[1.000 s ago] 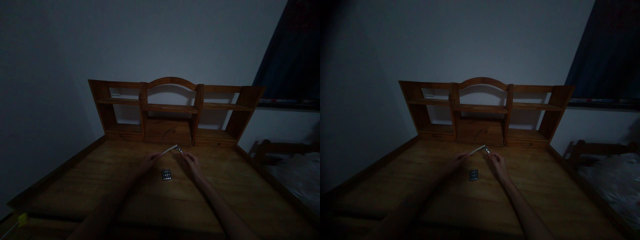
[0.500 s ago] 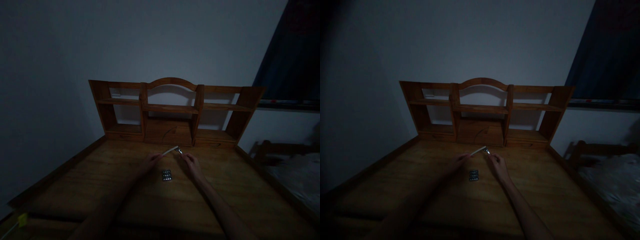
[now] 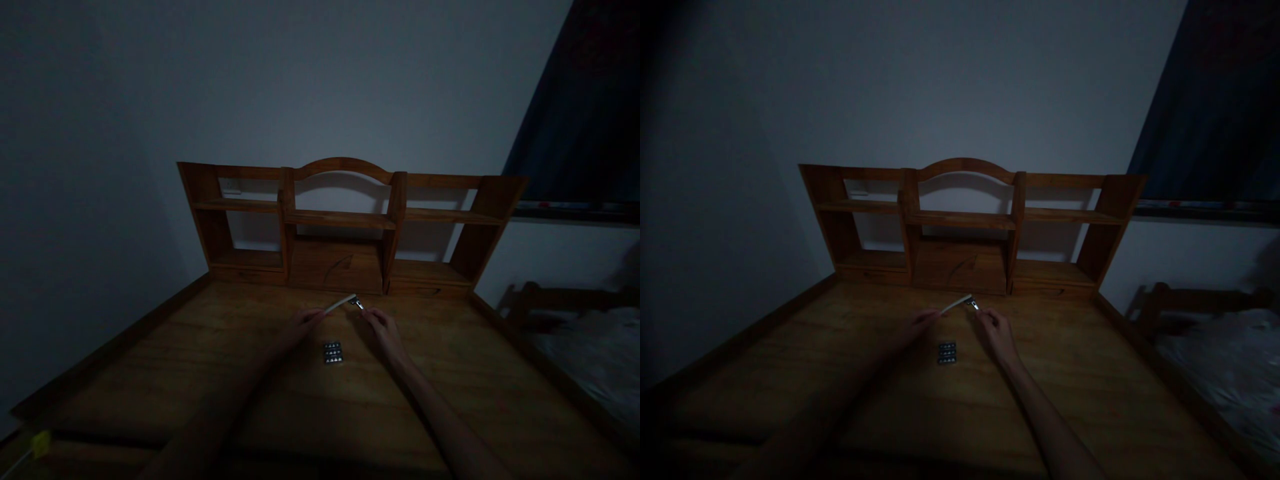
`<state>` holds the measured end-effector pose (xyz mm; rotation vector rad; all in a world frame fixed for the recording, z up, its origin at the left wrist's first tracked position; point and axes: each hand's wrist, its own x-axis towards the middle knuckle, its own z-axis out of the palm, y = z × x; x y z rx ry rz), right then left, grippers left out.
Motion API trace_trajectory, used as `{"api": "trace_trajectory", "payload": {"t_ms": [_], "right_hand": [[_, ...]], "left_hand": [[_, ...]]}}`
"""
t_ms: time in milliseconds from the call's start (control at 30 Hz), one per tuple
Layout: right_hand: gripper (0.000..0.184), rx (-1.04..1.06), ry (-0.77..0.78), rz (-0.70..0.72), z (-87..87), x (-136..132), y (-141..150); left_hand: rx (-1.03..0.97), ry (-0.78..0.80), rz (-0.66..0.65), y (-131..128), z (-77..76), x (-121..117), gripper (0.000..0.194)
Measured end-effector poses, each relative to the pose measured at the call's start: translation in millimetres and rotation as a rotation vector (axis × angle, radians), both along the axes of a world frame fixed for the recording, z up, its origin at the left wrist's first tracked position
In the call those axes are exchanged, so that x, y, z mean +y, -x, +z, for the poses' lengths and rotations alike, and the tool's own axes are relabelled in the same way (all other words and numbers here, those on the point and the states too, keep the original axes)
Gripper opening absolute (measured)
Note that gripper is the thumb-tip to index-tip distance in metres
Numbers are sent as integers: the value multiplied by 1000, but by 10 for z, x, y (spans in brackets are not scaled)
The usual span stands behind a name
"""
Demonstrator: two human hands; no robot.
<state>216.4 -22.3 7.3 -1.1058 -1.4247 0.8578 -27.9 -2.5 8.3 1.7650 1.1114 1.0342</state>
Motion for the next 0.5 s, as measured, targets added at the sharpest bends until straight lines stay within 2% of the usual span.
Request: {"api": "trace_trajectory", "payload": {"t_ms": [500], "right_hand": [[31,25,-13,-3,-8,31,4]], "left_hand": [[6,-31,4,0,27,-39,50]]}}
